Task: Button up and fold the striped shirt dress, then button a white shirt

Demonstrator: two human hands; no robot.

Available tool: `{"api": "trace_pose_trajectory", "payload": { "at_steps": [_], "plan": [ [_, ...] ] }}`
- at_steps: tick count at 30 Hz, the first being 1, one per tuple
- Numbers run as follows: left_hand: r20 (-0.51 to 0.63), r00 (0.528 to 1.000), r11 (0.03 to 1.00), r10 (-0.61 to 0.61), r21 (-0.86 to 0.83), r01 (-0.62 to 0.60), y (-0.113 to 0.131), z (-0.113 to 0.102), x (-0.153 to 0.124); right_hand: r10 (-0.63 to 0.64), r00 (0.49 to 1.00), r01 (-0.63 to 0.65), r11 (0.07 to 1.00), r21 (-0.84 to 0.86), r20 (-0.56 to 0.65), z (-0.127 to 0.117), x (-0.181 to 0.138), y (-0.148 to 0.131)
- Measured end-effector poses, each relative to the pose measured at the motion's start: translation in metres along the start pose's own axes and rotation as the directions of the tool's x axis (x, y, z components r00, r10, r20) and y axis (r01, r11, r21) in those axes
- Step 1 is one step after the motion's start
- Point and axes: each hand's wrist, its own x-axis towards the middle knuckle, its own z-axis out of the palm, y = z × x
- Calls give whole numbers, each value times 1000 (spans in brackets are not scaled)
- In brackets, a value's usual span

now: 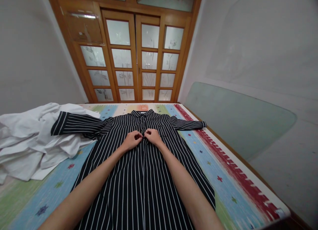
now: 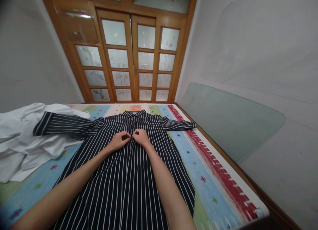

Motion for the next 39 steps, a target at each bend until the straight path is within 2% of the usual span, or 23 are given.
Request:
{"api": "trace_pose_trajectory", "payload": {
  "at_steps": [6, 15, 24, 26, 28, 31, 33, 36, 39],
  "plan": [
    [62, 998, 998, 25, 55, -29, 8, 0, -2, 29, 997, -32, 999, -37, -71, -2, 2, -1],
    [74, 997, 1000, -8, 1, 8, 9, 3, -2, 43, 999, -45, 995, 83, 28, -4, 2, 6],
    [-42, 997, 997, -64, -54, 62, 14, 4, 0, 43, 997, -55, 982, 181, 67, -6, 2, 9],
    [-42, 993, 989, -113, -103, 109, 15, 4, 1, 38, 997, -51, 978, 202, 68, -5, 2, 11],
    [-14, 977, 960, -212, -191, 206, 17, 5, 1, 33, 997, -48, 974, 220, 71, -5, 2, 12],
    [89, 912, 850, -400, -336, 405, 20, 4, 1, 33, 996, -50, 972, 228, 77, -5, 2, 13],
    [157, 864, 768, -478, -402, 498, 23, 2, 1, 33, 996, -51, 974, 220, 84, -5, 2, 12],
    [202, 833, 708, -516, -446, 547, 26, 1, 1, 26, 996, -43, 977, 209, 84, -6, 1, 12],
    [205, 837, 717, -507, -438, 542, 25, 1, 2, 11, 997, -28, 978, 208, 81, -6, 0, 11]
  ]
}}
